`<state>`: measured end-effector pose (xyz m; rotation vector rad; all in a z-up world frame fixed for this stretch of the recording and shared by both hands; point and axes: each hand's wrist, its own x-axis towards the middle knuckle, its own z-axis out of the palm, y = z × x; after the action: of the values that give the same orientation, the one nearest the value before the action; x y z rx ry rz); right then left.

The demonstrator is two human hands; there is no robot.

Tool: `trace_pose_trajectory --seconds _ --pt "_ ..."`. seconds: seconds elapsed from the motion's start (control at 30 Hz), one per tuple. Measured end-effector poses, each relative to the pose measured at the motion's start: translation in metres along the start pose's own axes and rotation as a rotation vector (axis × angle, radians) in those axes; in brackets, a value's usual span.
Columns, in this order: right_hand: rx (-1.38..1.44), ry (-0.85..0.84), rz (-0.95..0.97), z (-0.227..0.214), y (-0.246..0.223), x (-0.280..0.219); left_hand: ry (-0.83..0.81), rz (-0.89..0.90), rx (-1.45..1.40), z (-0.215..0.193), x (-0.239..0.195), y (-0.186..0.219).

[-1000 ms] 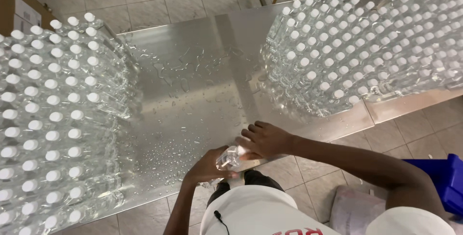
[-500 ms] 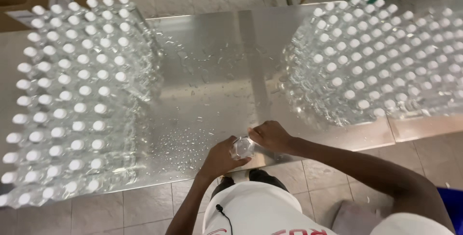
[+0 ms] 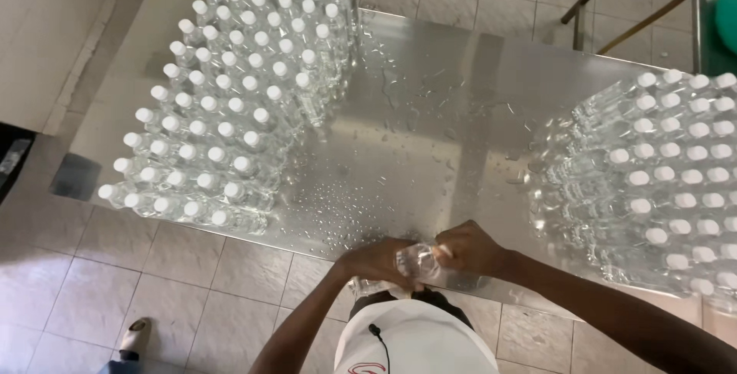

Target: The person repeatedly picks up clear plastic bottles from a large group on a metal table, screws white caps onto them, and places the capped bottles into a separate group. The task is performed by hand without tools.

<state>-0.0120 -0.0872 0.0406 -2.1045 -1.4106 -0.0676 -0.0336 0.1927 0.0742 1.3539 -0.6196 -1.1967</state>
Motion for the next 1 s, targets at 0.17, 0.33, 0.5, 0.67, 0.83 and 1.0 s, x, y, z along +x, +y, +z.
trace_pose_trajectory --seconds 0.17,0.33,0.5,0.67,0.83,1.0 --pt "0.783 -0.288 1.456 0.028 0.040 0.026 0.911 -0.279 1.209 0.023 0.047 -0.090" --pt "0.792 -0.305 1.437 0.027 0.048 0.072 0.991 -0.182 1.252 -0.027 0.047 -0.133" --pt "0.431 -0.314 0.951 0.030 0.045 0.145 1.091 -0.264 0.618 -0.084 0.012 -0.094" --pt "0.281 -0.067 0.657 0.056 0.073 0.244 1.426 -0.066 0.227 -0.149 -0.017 -0.077" --pt "0.188 -0.018 0.597 0.117 0.101 0.300 1.759 0.113 0.357 -0.190 -0.002 -0.140" --pt "0.414 0.141 0.641 0.146 0.142 0.321 1.611 0.252 -0.734 -0.188 0.008 -0.138"
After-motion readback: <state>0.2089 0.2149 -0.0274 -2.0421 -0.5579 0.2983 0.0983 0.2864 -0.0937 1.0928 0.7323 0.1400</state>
